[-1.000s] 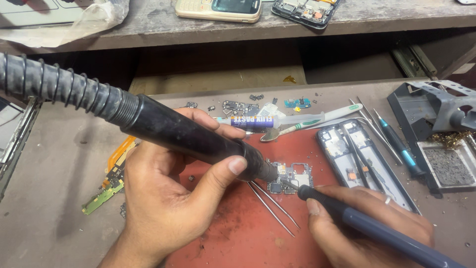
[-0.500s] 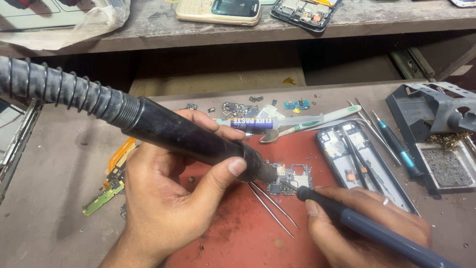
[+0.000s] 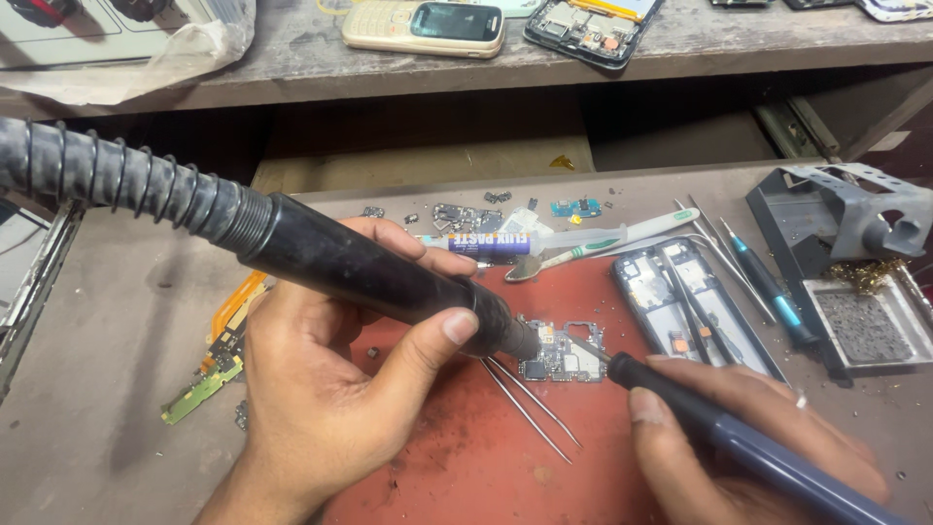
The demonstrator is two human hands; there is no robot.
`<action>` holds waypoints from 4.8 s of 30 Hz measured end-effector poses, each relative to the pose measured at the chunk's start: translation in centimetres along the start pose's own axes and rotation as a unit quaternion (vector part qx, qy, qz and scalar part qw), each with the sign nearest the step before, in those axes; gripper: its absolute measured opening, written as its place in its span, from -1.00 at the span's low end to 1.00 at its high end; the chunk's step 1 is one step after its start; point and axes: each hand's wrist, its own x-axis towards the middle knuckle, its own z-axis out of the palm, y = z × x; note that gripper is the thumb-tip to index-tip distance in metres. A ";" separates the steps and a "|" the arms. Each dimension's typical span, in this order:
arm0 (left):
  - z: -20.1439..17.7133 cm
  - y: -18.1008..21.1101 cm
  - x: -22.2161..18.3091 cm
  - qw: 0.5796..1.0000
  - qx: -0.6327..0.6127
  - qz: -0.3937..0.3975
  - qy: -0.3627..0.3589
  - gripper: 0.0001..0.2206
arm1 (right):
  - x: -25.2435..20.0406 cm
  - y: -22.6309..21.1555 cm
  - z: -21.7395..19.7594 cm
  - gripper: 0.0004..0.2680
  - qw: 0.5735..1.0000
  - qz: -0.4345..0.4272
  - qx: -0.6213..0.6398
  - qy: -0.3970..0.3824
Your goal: The person uses a hot air gun to heat a small circuit board while simultaneously using tweezers to manipulate and reposition tiny electronic components. The operator carefully targets specific areas of the board with the heat source and adjusts the placement of the components with precision.
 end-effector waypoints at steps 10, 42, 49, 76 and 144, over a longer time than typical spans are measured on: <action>0.5 0.0 0.2 0.999 0.002 0.006 0.039 -0.62 | 1.5 3.0 -2.9 -0.86 0.975 0.081 0.190 0.077; 17.0 2.2 4.9 0.988 -0.082 0.130 0.005 -0.65 | 10.8 6.9 -9.4 -0.90 0.977 -0.084 0.013 0.198; 17.0 2.1 4.9 0.992 -0.070 0.107 0.009 -0.67 | 10.9 7.5 -8.9 -0.90 0.985 -0.073 0.025 0.157; 14.7 2.1 4.0 0.991 -0.091 0.094 0.008 -0.62 | 7.4 2.9 -8.2 -0.84 0.988 0.129 -0.085 -0.030; 4.2 4.2 3.8 0.990 0.001 0.097 0.098 -0.64 | 1.4 0.1 -0.5 -0.88 0.969 -0.193 0.021 -0.154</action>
